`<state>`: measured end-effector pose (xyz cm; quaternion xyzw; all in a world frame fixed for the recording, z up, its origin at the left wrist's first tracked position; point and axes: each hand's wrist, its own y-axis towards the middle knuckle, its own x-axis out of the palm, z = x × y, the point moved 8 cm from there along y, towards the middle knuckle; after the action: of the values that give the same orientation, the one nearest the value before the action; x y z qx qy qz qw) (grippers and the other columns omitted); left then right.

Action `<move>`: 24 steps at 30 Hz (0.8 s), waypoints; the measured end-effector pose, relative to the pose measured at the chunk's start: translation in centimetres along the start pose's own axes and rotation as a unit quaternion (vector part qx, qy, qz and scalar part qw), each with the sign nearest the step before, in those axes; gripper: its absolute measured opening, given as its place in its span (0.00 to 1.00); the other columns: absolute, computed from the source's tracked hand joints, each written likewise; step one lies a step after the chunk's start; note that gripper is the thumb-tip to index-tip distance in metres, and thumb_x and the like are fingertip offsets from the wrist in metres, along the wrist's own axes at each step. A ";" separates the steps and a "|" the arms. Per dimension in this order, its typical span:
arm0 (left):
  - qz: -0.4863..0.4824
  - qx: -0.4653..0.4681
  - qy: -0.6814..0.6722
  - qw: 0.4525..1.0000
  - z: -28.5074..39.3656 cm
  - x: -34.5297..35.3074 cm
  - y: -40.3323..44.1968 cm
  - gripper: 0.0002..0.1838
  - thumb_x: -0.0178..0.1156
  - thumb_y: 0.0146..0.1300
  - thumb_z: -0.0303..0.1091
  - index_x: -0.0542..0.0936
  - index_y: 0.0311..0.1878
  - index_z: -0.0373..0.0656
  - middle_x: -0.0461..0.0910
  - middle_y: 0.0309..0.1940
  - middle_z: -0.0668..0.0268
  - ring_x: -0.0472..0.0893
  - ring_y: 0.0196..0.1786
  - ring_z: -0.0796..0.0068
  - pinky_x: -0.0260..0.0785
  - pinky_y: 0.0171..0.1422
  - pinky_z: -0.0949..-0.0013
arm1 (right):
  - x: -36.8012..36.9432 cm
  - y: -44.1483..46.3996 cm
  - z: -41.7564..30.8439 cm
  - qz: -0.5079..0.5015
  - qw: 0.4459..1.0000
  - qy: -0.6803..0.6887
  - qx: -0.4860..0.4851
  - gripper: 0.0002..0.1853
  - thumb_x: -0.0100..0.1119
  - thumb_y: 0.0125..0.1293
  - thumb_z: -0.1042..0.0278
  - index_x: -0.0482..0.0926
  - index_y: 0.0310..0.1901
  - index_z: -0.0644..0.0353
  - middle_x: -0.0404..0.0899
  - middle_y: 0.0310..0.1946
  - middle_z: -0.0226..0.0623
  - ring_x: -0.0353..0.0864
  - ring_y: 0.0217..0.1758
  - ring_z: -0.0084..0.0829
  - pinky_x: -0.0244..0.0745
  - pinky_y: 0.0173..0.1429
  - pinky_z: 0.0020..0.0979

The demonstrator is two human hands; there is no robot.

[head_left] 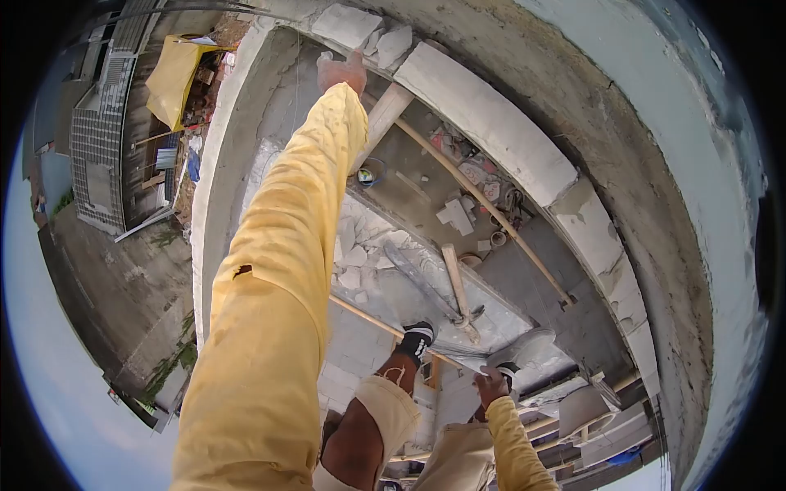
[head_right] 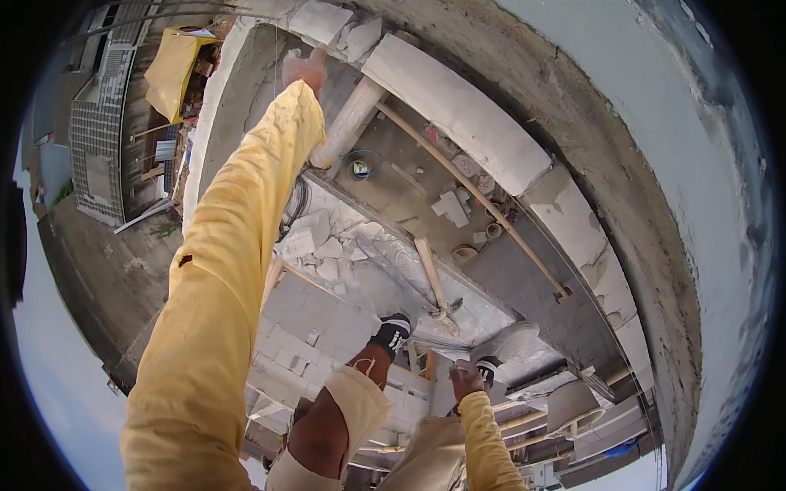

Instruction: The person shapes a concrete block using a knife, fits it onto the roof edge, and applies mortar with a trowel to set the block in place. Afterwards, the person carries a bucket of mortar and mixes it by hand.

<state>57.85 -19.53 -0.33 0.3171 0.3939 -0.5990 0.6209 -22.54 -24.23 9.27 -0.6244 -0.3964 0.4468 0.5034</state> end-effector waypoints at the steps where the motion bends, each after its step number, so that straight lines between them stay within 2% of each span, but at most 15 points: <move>1: -0.044 -0.023 -0.050 0.998 -0.3 -1.6 -1.7 0.42 0.66 0.63 0.54 0.70 0.64 0.23 0.82 0.52 0.39 0.80 0.60 0.44 0.70 0.66 0.57 | 0.2 -0.4 0.1 -0.001 1.000 0.003 0.001 0.25 0.65 0.64 0.59 0.77 0.56 0.70 0.86 0.37 0.44 0.86 0.31 0.28 0.78 0.30 0.29; 4: -0.103 -0.069 -0.070 0.990 -4.2 -5.9 -6.3 0.40 0.65 0.64 0.53 0.70 0.65 0.25 0.78 0.58 0.37 0.79 0.62 0.44 0.67 0.69 0.57 | 1.0 -1.5 1.4 -0.016 0.998 -0.013 0.051 0.25 0.64 0.64 0.57 0.77 0.57 0.67 0.87 0.38 0.41 0.86 0.32 0.27 0.78 0.30 0.27; 5: -0.087 -0.049 -0.043 0.994 -7.8 -6.4 -7.5 0.40 0.65 0.64 0.52 0.70 0.66 0.26 0.77 0.59 0.36 0.78 0.63 0.44 0.67 0.69 0.56 | 1.1 -1.6 1.8 -0.015 0.999 -0.011 0.048 0.25 0.64 0.64 0.57 0.77 0.57 0.67 0.87 0.38 0.41 0.86 0.32 0.27 0.78 0.30 0.27; 7: -0.145 -0.108 -0.057 0.982 -13.2 -9.3 -12.0 0.40 0.65 0.64 0.52 0.71 0.67 0.26 0.76 0.62 0.37 0.76 0.66 0.44 0.65 0.71 0.56 | 1.2 -1.4 2.7 -0.032 0.993 -0.110 0.014 0.24 0.62 0.65 0.54 0.79 0.54 0.66 0.87 0.39 0.41 0.85 0.30 0.26 0.78 0.29 0.27; 9: -0.175 -0.146 -0.031 0.973 -18.6 -12.9 -17.5 0.37 0.66 0.64 0.51 0.73 0.65 0.27 0.78 0.60 0.40 0.77 0.65 0.47 0.66 0.70 0.58 | 1.2 -1.8 0.8 -0.052 0.989 -0.091 -0.108 0.22 0.60 0.65 0.53 0.82 0.50 0.63 0.87 0.41 0.42 0.85 0.34 0.27 0.78 0.33 0.29; 10: -0.191 -0.172 -0.028 0.966 -21.8 -14.5 -20.6 0.37 0.66 0.64 0.50 0.74 0.65 0.27 0.79 0.59 0.41 0.79 0.63 0.49 0.67 0.68 0.59 | 0.8 -2.3 -0.5 -0.047 0.990 -0.084 -0.101 0.21 0.59 0.66 0.53 0.83 0.49 0.62 0.87 0.41 0.42 0.85 0.36 0.28 0.79 0.35 0.30; 11: -0.212 -0.206 -0.033 0.955 -24.9 -15.1 -24.2 0.36 0.66 0.64 0.51 0.71 0.67 0.33 0.78 0.60 0.46 0.78 0.62 0.52 0.68 0.65 0.55 | 0.1 -3.5 -2.4 -0.015 0.989 -0.104 -0.107 0.20 0.58 0.67 0.53 0.83 0.48 0.62 0.86 0.41 0.43 0.85 0.43 0.33 0.80 0.45 0.34; 12: -0.232 -0.253 -0.058 0.937 -28.7 -16.7 -27.7 0.37 0.67 0.64 0.52 0.69 0.69 0.38 0.76 0.60 0.51 0.77 0.61 0.55 0.69 0.62 0.51 | -1.3 -5.8 -6.2 -0.029 0.986 -0.146 -0.072 0.21 0.56 0.69 0.50 0.81 0.56 0.56 0.79 0.58 0.50 0.81 0.57 0.51 0.75 0.63 0.43; 14: -0.258 -0.359 -0.113 0.890 -37.3 -20.0 -33.6 0.39 0.68 0.65 0.53 0.64 0.73 0.50 0.74 0.61 0.61 0.75 0.58 0.61 0.70 0.56 0.43 | -3.9 -7.8 -8.1 -0.025 0.994 -0.103 -0.033 0.22 0.55 0.70 0.49 0.80 0.57 0.55 0.80 0.57 0.51 0.81 0.58 0.50 0.74 0.65 0.43; 15: -0.265 -0.438 -0.091 0.854 -37.4 -22.1 -36.3 0.38 0.69 0.65 0.49 0.68 0.71 0.40 0.76 0.64 0.56 0.78 0.60 0.59 0.70 0.63 0.55 | -5.4 -8.8 -8.2 -0.019 0.997 -0.072 -0.013 0.22 0.55 0.71 0.48 0.79 0.58 0.54 0.81 0.56 0.51 0.81 0.59 0.49 0.74 0.65 0.43; 16: -0.248 -0.468 -0.057 0.846 -32.9 -24.6 -38.8 0.37 0.70 0.64 0.49 0.67 0.72 0.48 0.74 0.66 0.60 0.76 0.62 0.57 0.71 0.58 0.43 | -6.8 -9.6 -7.7 -0.013 0.999 -0.045 0.006 0.23 0.55 0.71 0.48 0.78 0.58 0.54 0.81 0.55 0.51 0.81 0.59 0.49 0.73 0.66 0.43; 17: -0.263 -0.444 -0.050 0.855 -33.0 -25.6 -40.1 0.36 0.70 0.64 0.49 0.67 0.72 0.53 0.74 0.61 0.67 0.76 0.57 0.62 0.70 0.53 0.39 | -8.4 -9.7 -6.3 0.026 0.998 -0.061 0.017 0.25 0.57 0.69 0.46 0.77 0.59 0.55 0.84 0.51 0.51 0.82 0.58 0.48 0.74 0.65 0.42; 19: -0.294 -0.400 -0.048 0.867 -31.5 -26.8 -42.7 0.34 0.69 0.65 0.49 0.68 0.71 0.55 0.74 0.55 0.72 0.75 0.52 0.66 0.68 0.51 0.40 | -10.3 -9.3 -1.9 0.052 0.999 -0.015 0.002 0.26 0.57 0.69 0.45 0.78 0.59 0.56 0.83 0.52 0.50 0.82 0.58 0.49 0.74 0.65 0.43; 23: -0.369 -0.368 -0.043 0.852 -27.8 -26.1 -44.8 0.32 0.68 0.67 0.48 0.69 0.70 0.53 0.73 0.50 0.74 0.73 0.46 0.69 0.67 0.50 0.41 | -13.7 -9.4 9.5 0.097 0.993 0.057 -0.027 0.25 0.57 0.68 0.45 0.79 0.58 0.55 0.84 0.53 0.49 0.82 0.57 0.49 0.74 0.65 0.43; 24: -0.371 -0.354 -0.038 0.858 -26.5 -25.5 -44.8 0.32 0.67 0.67 0.47 0.69 0.71 0.52 0.73 0.51 0.73 0.73 0.48 0.69 0.67 0.52 0.40 | -16.6 -12.4 11.2 0.139 0.988 0.050 0.035 0.25 0.57 0.68 0.45 0.80 0.57 0.55 0.83 0.53 0.49 0.82 0.57 0.50 0.74 0.64 0.44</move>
<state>11.17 12.30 12.37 -0.1165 0.6437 -0.6170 0.4375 -38.59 -34.66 23.09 -0.6772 -0.2643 0.4937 0.4772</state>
